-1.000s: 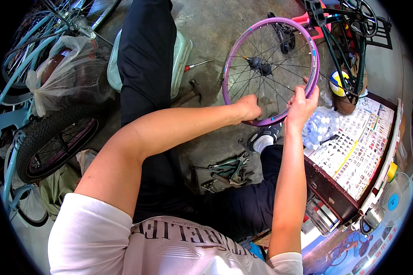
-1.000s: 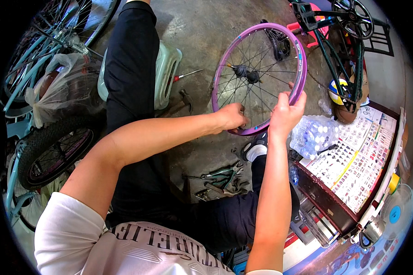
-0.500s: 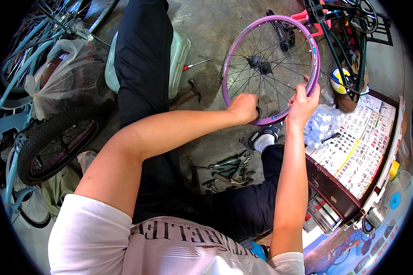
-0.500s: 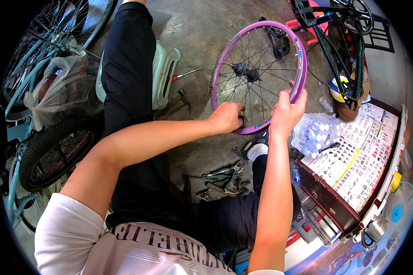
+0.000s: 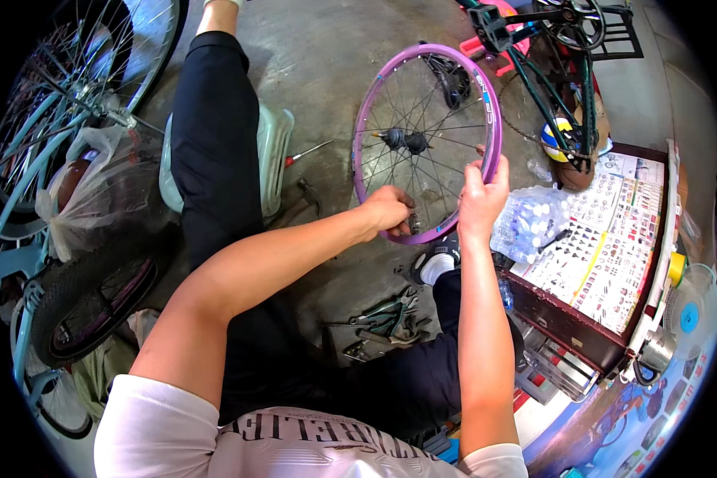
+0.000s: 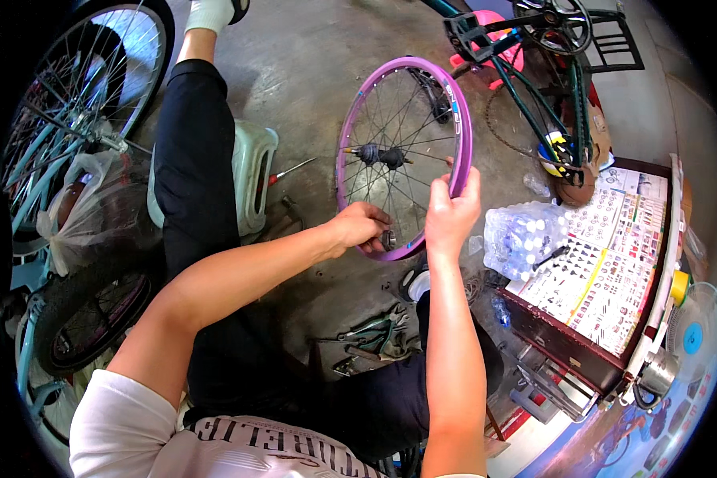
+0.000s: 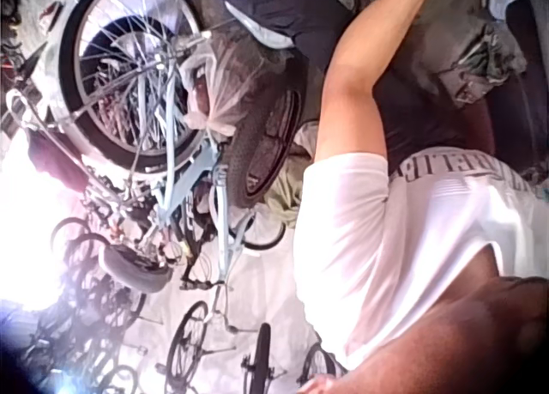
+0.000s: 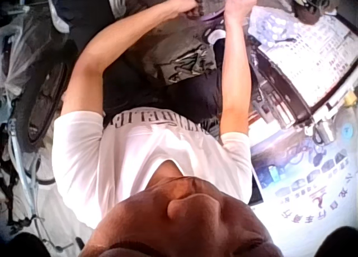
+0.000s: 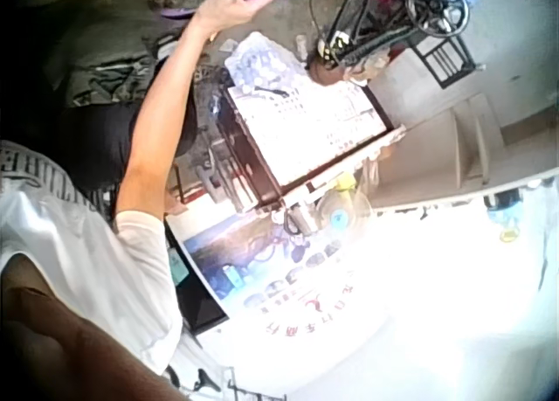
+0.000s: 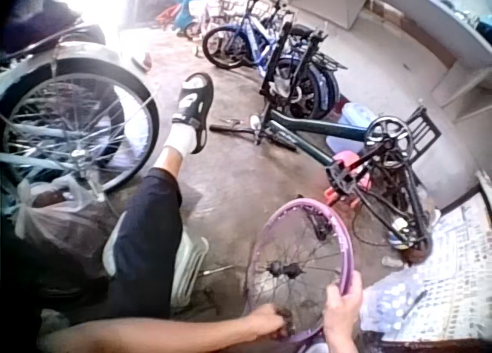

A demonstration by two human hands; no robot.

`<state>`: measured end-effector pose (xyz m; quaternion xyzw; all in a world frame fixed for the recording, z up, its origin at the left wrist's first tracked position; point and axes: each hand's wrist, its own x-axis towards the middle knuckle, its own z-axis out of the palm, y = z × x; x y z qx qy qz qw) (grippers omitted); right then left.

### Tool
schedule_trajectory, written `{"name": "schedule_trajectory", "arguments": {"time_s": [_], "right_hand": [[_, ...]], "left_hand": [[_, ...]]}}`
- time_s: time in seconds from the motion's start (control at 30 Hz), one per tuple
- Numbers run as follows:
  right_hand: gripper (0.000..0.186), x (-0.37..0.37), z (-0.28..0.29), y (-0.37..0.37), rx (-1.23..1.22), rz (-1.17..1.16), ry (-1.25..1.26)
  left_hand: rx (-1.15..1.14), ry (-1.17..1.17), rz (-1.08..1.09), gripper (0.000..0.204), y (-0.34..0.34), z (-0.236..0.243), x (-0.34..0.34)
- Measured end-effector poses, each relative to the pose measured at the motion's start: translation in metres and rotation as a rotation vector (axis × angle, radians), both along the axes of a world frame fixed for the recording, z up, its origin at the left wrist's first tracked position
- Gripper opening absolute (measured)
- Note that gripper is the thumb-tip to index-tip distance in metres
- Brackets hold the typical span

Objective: The person is sitting on the floor and handling a bicycle wheel by hand, touching the spokes and rotating the rim.

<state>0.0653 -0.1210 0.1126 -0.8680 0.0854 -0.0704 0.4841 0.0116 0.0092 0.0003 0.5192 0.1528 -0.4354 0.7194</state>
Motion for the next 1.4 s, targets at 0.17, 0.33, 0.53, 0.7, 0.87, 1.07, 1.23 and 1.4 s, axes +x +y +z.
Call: {"name": "schedule_trajectory", "arguments": {"time_s": [0.17,0.33,0.53,0.7,0.87,1.07,1.23,1.4], "right_hand": [[0.032,-0.001,0.003,0.002,0.021,-0.023,0.019],[0.033,-0.001,-0.001,0.003,0.026,-0.018,-0.002],[0.032,0.003,-0.010,-0.006,0.016,0.003,-0.058],[0.031,0.000,-0.003,-0.007,0.019,-0.050,-0.009],[0.031,0.000,-0.004,-0.012,0.003,-0.052,0.002],[0.031,0.001,-0.005,-0.012,0.020,-0.036,0.004],[0.031,0.003,-0.002,-0.009,-0.014,-0.009,0.001],[0.031,0.004,-0.001,-0.009,-0.001,0.017,-0.007]], "left_hand": [[-0.080,0.140,0.138,0.042,0.000,0.008,-0.004],[-0.171,0.181,0.141,0.061,-0.002,0.010,-0.007],[-0.179,0.127,0.039,0.070,-0.006,0.006,-0.004],[-0.149,0.051,-0.028,0.061,-0.003,-0.002,-0.003],[0.349,-0.547,-0.246,0.049,-0.006,-0.002,-0.016],[0.400,-0.550,-0.268,0.052,-0.008,0.004,-0.023],[-0.068,-0.040,-0.093,0.047,-0.002,0.008,-0.009],[-0.050,-0.023,-0.101,0.040,0.003,0.014,-0.003]]}}
